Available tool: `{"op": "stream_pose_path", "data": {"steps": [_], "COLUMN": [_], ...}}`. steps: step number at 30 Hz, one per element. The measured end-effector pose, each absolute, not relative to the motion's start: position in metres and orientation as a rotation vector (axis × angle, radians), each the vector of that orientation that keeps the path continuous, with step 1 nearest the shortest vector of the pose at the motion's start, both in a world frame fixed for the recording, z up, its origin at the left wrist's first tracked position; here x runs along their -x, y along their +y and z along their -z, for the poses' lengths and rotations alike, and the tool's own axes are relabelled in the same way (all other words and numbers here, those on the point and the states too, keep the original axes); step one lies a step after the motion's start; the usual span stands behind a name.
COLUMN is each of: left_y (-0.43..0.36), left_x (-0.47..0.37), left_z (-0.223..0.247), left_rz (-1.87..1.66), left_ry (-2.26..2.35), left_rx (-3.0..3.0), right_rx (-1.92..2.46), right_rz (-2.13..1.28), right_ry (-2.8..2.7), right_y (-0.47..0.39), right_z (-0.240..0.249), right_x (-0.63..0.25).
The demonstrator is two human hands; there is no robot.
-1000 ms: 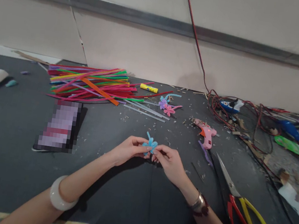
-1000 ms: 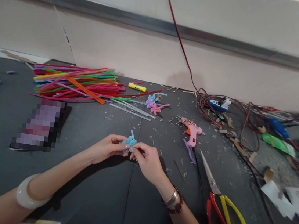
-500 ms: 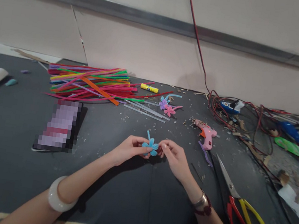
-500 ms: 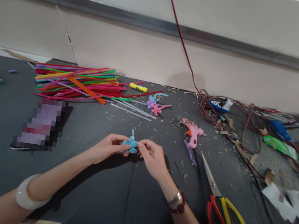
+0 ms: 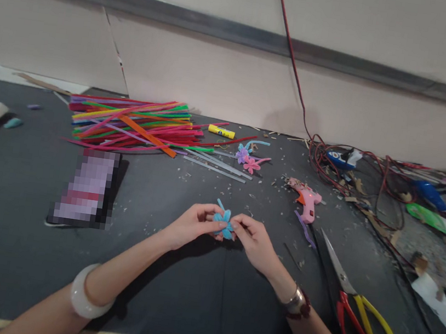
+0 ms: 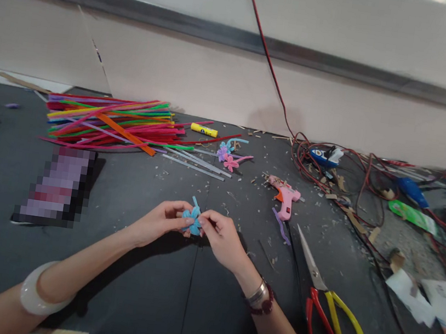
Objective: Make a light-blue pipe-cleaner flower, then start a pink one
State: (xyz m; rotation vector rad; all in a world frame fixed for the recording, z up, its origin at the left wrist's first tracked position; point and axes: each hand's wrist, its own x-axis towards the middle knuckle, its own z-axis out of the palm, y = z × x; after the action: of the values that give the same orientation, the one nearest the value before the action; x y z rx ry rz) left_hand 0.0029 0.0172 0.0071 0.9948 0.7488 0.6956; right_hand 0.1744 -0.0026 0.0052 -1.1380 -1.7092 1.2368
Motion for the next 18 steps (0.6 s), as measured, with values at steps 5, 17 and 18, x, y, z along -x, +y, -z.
{"op": "stream_pose_path", "data": {"steps": [5, 17, 18], "left_y": [0.0179, 0.015, 0.0146], "left_x": [-0.002, -0.0035, -0.0036], "left_z": [-0.0066, -0.0076, -0.0079], "left_rz": [-0.704, -0.579, -0.577], "left_ry": [0.753, 0.736, 0.729], "left_rx": [-1.015, -1.099, -1.098], "right_rx": [1.134, 1.164, 1.16], "right_rz": [-1.262, -1.395, -1.401], "right_ry": [-1.663, -1.7, -1.709], "right_y": [-0.0038, 0.0001, -0.0003], "right_z": [-0.0059, -0.0079, -0.0086], "right_x": [-0.1708, -0.176, -0.1757]}}
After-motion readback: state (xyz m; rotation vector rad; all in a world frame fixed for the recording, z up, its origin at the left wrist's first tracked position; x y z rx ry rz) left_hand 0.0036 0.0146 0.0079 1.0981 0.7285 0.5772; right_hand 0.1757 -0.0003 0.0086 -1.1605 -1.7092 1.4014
